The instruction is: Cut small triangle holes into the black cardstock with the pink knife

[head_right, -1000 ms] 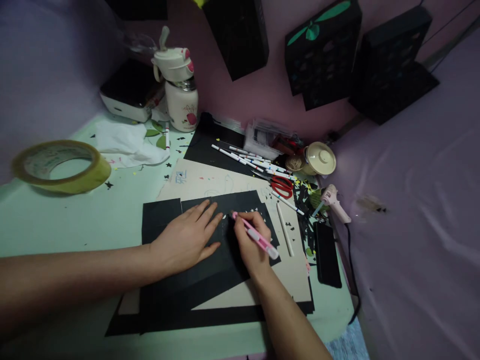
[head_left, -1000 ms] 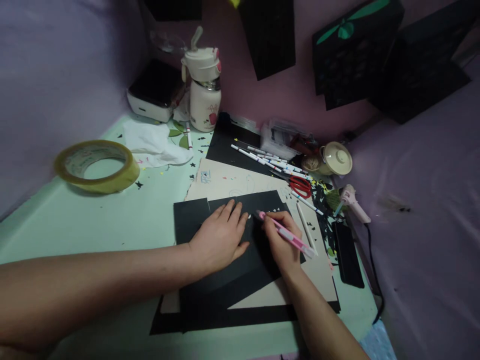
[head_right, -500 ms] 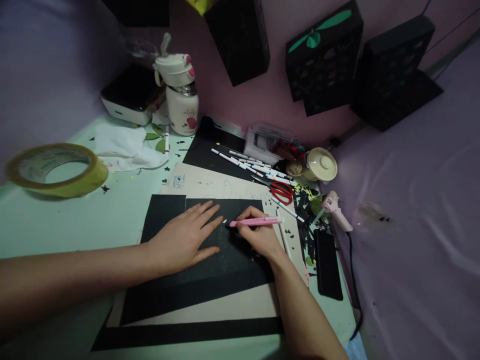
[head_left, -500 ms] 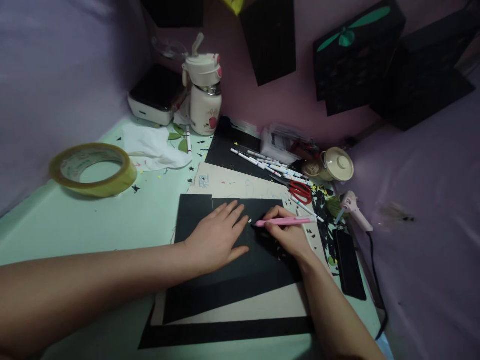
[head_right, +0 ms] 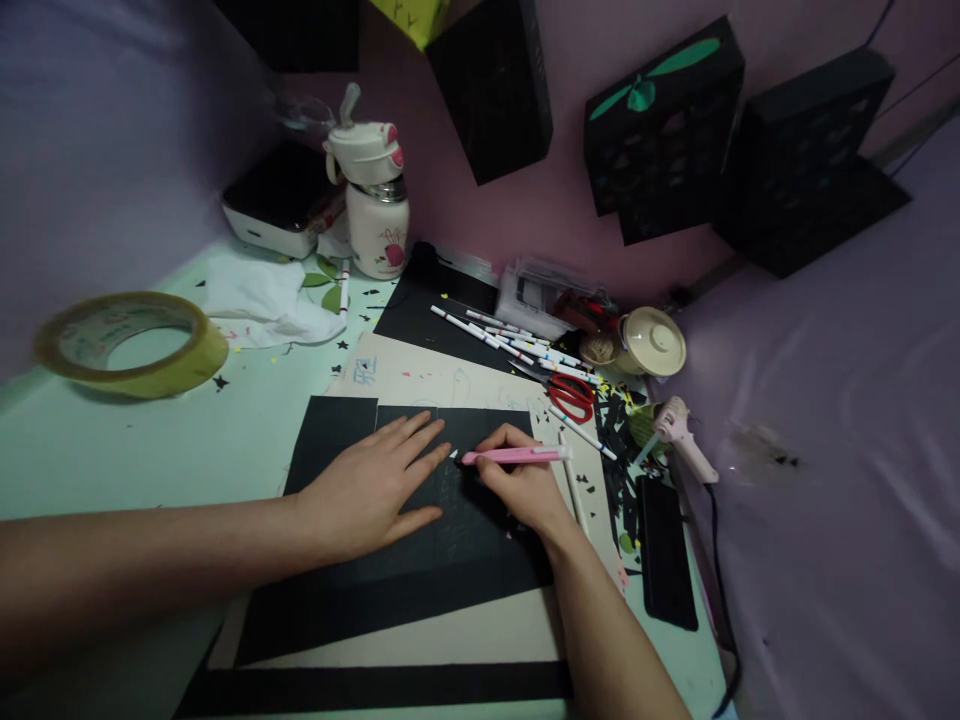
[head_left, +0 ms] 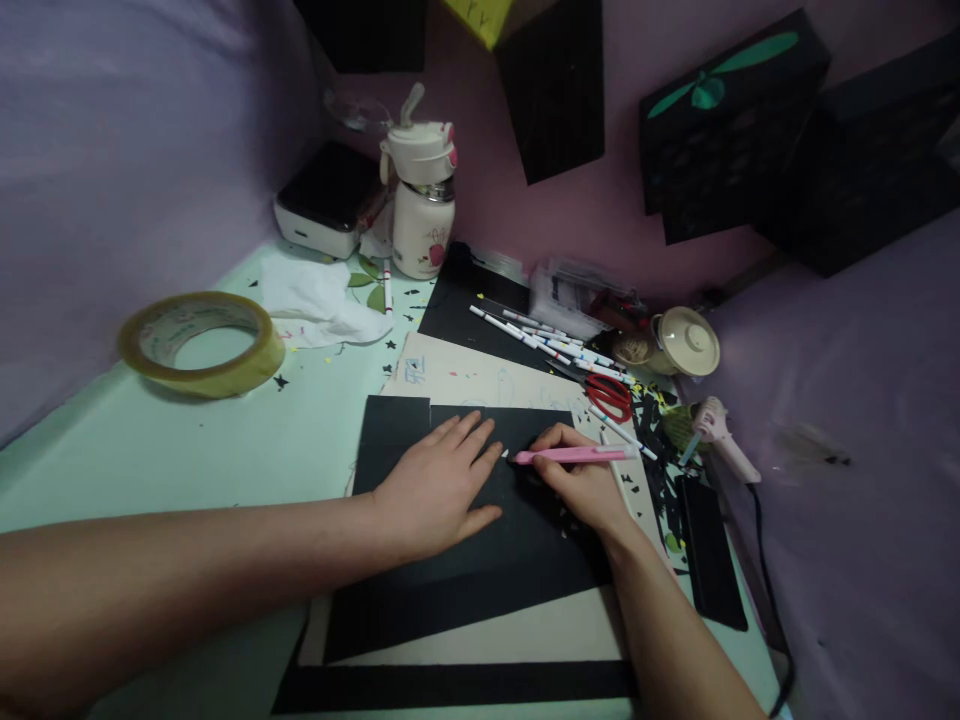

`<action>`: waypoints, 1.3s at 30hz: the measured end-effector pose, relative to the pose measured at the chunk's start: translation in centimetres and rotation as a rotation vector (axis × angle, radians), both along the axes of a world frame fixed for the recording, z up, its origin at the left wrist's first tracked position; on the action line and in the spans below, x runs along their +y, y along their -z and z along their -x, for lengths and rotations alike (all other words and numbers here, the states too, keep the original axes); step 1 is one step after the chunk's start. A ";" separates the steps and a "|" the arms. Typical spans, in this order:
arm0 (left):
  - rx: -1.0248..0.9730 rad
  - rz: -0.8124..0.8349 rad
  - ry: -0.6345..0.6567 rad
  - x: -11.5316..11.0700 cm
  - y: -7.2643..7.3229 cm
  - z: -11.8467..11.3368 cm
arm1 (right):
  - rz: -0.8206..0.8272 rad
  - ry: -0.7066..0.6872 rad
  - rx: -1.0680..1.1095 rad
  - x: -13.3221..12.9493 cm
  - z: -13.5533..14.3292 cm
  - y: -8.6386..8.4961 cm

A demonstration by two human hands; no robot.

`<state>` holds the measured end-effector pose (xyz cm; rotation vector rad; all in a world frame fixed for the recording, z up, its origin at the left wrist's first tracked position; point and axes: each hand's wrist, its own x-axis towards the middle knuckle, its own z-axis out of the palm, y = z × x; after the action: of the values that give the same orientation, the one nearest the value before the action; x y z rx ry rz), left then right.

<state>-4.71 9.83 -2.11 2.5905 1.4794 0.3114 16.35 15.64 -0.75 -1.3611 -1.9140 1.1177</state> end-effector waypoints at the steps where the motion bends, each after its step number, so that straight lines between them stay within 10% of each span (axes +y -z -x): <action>1: 0.001 -0.002 0.000 0.0 0.0 0.0 | 0.000 -0.003 0.003 0.0 0.0 0.1; 39: -0.002 0.010 0.015 0.1 0.1 -0.1 | -0.039 -0.029 0.004 0.0 -0.4 0.2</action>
<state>-4.59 9.93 -2.19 2.5917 1.4567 0.3042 16.70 15.59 -0.99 -1.3139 -1.9482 1.0904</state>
